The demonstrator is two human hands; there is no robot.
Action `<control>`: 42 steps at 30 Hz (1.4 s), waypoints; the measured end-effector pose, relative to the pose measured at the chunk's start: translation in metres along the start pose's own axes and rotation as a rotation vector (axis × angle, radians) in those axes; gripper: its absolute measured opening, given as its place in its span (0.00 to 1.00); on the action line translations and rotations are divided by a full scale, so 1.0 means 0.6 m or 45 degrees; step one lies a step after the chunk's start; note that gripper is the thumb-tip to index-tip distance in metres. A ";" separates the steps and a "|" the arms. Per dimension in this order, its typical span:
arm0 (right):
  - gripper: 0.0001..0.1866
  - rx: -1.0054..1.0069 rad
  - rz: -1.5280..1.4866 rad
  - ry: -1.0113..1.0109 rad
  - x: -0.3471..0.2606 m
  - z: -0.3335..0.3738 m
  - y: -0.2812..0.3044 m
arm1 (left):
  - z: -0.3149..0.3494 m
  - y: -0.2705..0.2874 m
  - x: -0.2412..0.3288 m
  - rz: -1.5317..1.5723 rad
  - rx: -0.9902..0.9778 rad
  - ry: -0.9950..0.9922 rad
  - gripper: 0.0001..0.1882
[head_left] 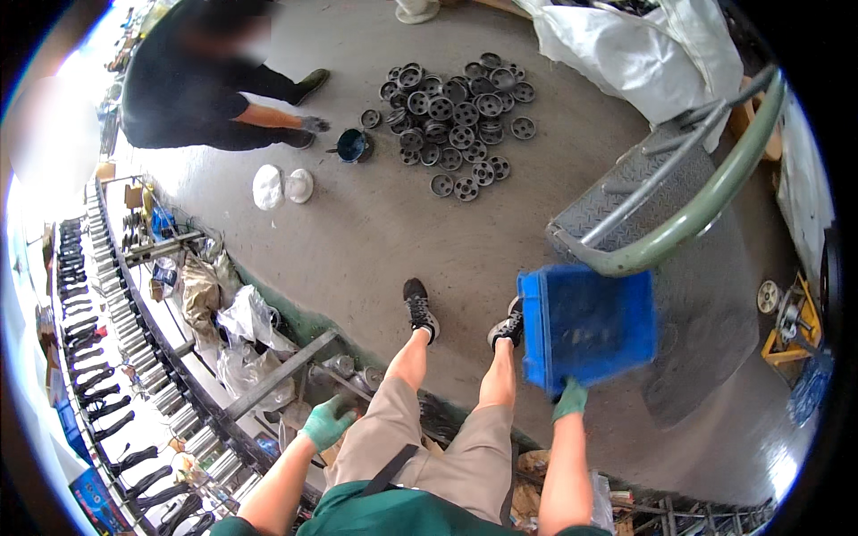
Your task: The person retrieves metal spools from a blue bin and places them onto a long rack. They then pick up a black cylindrical component and repeatedly insert and remove it from the spools, appearing to test the fit or alignment of the parts.
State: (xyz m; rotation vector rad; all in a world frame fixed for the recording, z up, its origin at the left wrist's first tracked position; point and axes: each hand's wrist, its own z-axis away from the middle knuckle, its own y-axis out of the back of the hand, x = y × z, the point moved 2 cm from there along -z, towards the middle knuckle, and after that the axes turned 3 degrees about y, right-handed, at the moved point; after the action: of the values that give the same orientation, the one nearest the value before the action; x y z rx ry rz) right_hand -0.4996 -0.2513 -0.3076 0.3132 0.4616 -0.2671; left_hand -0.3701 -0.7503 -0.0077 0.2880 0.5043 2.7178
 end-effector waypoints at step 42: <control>0.28 -0.353 1.771 0.244 0.028 0.126 -0.088 | -0.125 0.121 -0.086 0.697 0.043 -0.370 0.12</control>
State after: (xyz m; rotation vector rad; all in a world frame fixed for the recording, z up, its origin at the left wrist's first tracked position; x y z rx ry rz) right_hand -0.4723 -0.3295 -0.2633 0.3248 0.3718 1.1803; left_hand -0.3648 -0.8566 -0.0555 0.9356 0.4347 3.1017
